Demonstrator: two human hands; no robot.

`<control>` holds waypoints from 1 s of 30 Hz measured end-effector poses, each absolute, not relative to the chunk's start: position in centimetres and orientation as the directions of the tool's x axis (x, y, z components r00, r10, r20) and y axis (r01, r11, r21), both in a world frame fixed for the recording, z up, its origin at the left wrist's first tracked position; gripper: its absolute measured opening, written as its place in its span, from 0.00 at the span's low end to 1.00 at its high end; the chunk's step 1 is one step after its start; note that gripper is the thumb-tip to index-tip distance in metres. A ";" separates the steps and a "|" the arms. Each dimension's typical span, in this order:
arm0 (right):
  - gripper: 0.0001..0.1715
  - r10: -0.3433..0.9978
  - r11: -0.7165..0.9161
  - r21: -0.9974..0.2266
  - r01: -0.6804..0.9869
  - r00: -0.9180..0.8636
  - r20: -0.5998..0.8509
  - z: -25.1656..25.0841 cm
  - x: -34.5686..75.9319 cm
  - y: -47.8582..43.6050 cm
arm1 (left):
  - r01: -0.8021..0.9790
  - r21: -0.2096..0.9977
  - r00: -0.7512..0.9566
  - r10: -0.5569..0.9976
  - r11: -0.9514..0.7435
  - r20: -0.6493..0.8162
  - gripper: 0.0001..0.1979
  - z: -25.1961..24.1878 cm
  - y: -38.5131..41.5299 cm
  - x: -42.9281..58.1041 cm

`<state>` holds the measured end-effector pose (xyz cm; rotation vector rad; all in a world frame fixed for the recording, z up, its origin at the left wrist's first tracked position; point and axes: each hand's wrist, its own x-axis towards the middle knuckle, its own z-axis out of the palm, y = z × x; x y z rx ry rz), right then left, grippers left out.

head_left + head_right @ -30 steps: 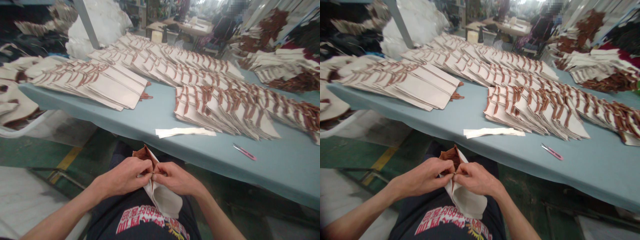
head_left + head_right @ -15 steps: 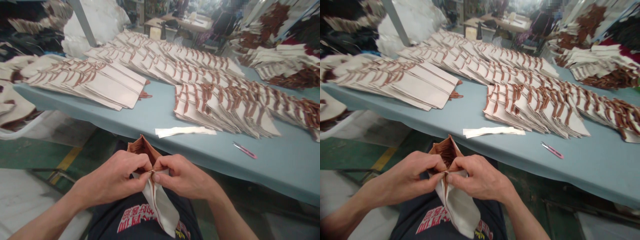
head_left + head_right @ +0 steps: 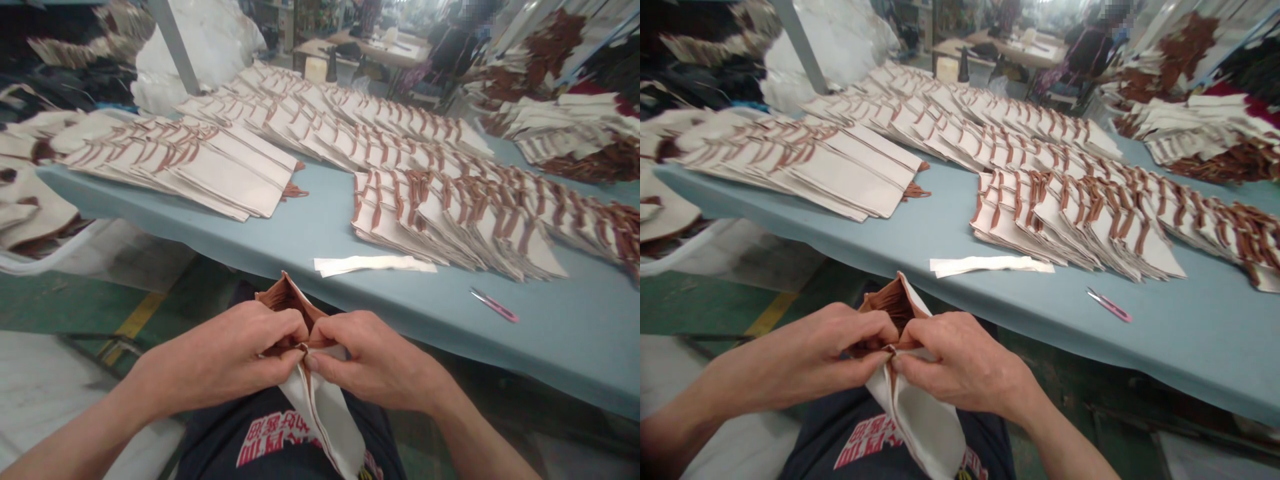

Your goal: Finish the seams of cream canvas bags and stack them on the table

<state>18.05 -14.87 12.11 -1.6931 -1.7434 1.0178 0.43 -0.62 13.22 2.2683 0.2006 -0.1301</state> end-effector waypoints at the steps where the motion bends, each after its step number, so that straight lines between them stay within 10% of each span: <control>1: 0.08 0.984 -0.058 -0.788 0.612 -0.098 -0.149 12.1 18.0 -14.9 | 0.184 0.735 0.983 0.099 -0.652 -0.157 0.08 13.2 -0.7 0.5; 16: 0.08 0.941 -0.160 -0.702 0.694 -0.107 -0.321 12.0 18.2 -14.3 | 0.104 0.628 0.990 0.142 -0.771 0.011 0.09 10.8 -1.4 0.9; 24: 0.14 0.941 -0.277 -0.713 0.644 0.032 -0.337 9.9 18.1 -13.4 | -0.044 0.130 0.952 -0.002 -0.991 0.305 0.14 8.0 -2.2 1.4; 30: 0.13 0.916 -0.367 -0.803 0.470 0.034 -0.399 8.4 19.0 -13.6 | -0.062 0.175 0.939 0.003 -0.983 0.345 0.16 6.3 -1.9 1.6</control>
